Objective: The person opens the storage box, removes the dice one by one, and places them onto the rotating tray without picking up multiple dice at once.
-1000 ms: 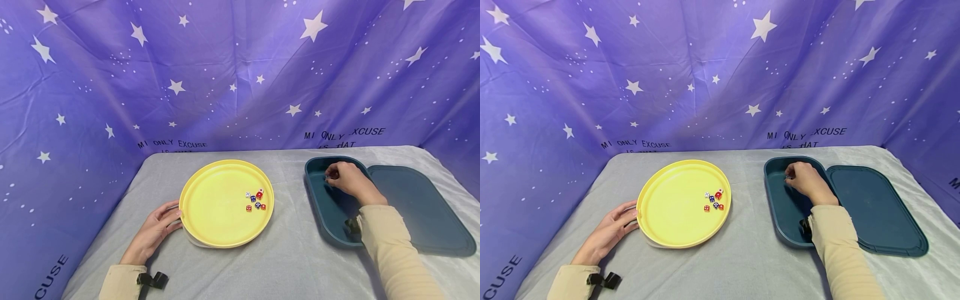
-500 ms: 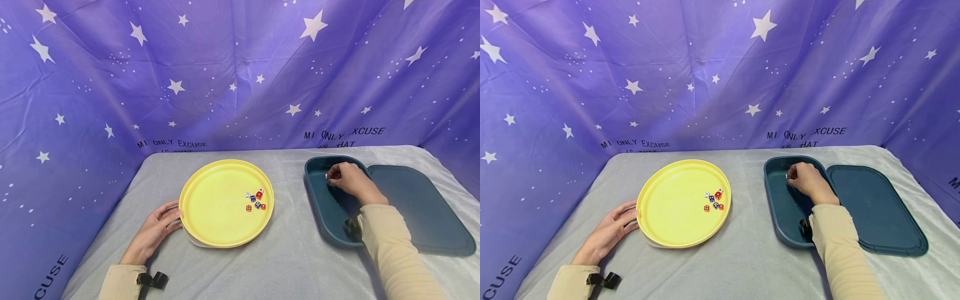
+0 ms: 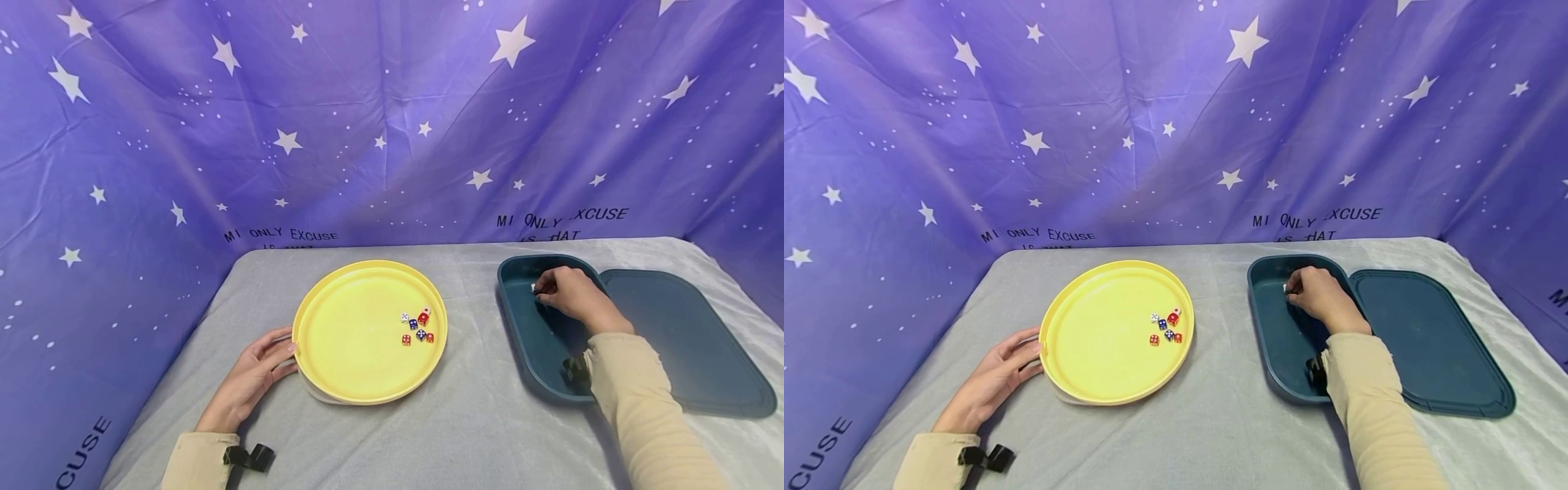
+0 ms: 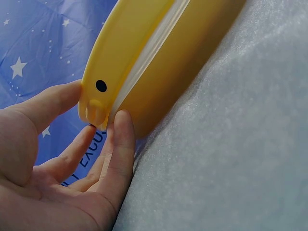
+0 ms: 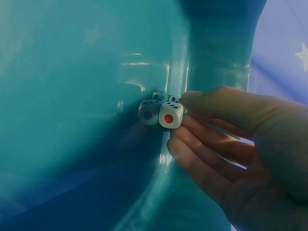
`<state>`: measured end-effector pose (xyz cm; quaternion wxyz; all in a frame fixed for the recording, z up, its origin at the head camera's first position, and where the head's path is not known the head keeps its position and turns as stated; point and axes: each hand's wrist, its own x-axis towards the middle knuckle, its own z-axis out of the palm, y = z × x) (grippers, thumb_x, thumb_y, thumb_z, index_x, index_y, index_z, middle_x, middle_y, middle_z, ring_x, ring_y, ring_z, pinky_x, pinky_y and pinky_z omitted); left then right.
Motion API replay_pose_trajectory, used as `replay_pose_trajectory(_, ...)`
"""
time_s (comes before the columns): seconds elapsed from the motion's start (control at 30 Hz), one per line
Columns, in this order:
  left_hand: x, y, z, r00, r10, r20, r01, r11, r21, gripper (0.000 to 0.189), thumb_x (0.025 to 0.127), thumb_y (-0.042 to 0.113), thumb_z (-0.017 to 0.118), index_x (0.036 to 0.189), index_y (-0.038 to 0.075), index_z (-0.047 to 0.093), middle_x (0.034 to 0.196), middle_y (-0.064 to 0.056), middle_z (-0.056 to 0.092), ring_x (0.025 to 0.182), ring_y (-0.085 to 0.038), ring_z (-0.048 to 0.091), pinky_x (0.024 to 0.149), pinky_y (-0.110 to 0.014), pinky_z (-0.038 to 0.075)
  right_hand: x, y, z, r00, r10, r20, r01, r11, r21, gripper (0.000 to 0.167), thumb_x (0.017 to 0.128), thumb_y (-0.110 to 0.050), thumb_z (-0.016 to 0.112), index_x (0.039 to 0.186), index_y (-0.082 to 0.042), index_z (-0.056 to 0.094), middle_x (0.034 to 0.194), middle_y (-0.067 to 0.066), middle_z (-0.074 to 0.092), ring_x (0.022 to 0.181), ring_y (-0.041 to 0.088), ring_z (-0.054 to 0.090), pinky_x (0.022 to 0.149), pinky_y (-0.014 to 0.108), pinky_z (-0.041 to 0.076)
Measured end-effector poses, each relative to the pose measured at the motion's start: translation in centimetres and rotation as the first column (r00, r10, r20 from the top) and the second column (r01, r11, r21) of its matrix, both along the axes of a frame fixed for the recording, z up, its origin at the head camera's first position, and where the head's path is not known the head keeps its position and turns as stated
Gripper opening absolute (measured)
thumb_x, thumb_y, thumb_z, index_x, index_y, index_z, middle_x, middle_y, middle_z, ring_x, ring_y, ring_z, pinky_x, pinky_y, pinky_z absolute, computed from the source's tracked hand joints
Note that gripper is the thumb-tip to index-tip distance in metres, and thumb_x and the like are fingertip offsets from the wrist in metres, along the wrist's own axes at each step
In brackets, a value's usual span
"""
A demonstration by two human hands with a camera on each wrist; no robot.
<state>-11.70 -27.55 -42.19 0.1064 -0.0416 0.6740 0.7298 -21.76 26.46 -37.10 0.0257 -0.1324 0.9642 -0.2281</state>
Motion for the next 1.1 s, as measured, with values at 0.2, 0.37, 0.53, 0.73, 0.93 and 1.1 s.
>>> replay_pose_trajectory(0.2,0.0,-0.02,0.0,1.0,-0.003,-0.002,0.003,1.0,0.002,0.056,0.099,0.009,0.061,0.146,-0.005,0.036,0.121,0.0,0.064,0.11,-0.011,0.065,0.096,-0.036,0.058,-0.02,0.05,-0.09,1.0,0.005,-0.005,-0.005,1.0,-0.01,0.01,0.084,0.002,0.071,0.092,0.007,0.068,0.081,0.015,0.068,0.075,0.025,0.063,0.067,0.042,0.056)
replay_pose_trajectory(0.37,-0.01,-0.06,-0.06,1.0,-0.011,-0.008,0.011,1.0,0.001,0.055,0.099,0.009,0.061,0.146,-0.006,0.035,0.121,0.0,0.064,0.11,-0.012,0.065,0.097,-0.037,0.058,-0.06,0.09,-0.13,1.0,0.015,-0.002,-0.015,1.0,-0.021,0.009,0.082,0.004,0.072,0.09,0.007,0.067,0.079,0.013,0.067,0.073,0.023,0.062,0.064,0.039,0.054)
replay_pose_trajectory(0.53,-0.04,-0.12,-0.15,1.0,-0.015,-0.013,0.015,1.0,0.002,0.055,0.099,0.009,0.06,0.146,-0.006,0.036,0.12,0.0,0.065,0.109,-0.012,0.065,0.097,-0.036,0.058,-0.01,0.05,-0.17,1.0,0.007,0.014,-0.007,1.0,-0.024,0.01,0.082,0.005,0.072,0.09,0.007,0.067,0.08,0.013,0.067,0.073,0.023,0.061,0.065,0.039,0.055)
replay_pose_trajectory(0.73,0.0,-0.19,-0.22,1.0,-0.018,-0.013,0.018,1.0,0.004,0.055,0.099,0.009,0.06,0.146,-0.006,0.036,0.12,0.0,0.065,0.11,-0.012,0.065,0.097,-0.036,0.058,0.04,0.01,-0.12,1.0,0.006,0.006,-0.006,1.0,-0.016,0.006,0.083,0.004,0.072,0.088,0.005,0.068,0.079,0.012,0.068,0.072,0.022,0.062,0.064,0.038,0.054)
replay_pose_trajectory(0.93,0.01,-0.16,-0.2,1.0,-0.02,-0.008,0.02,1.0,-0.004,0.055,0.099,0.01,0.061,0.146,-0.005,0.035,0.121,0.0,0.064,0.11,-0.012,0.064,0.097,-0.036,0.058,0.03,-0.03,0.12,1.0,0.011,-0.015,-0.011,1.0,-0.015,0.003,0.084,0.002,0.071,0.086,0.004,0.07,0.079,0.01,0.069,0.072,0.02,0.063,0.065,0.039,0.055)
replay_pose_trajectory(1.1,-0.01,-0.09,-0.09,1.0,-0.019,-0.012,0.019,1.0,-0.009,0.056,0.099,0.011,0.062,0.146,-0.005,0.036,0.121,-0.001,0.064,0.11,-0.012,0.064,0.096,-0.036,0.058,0.05,-0.27,0.58,0.999,0.009,-0.046,-0.009,1.0,-0.003,0.003,0.085,0.001,0.07,0.085,0.003,0.071,0.078,0.01,0.069,0.073,0.023,0.064,0.068,0.044,0.056)
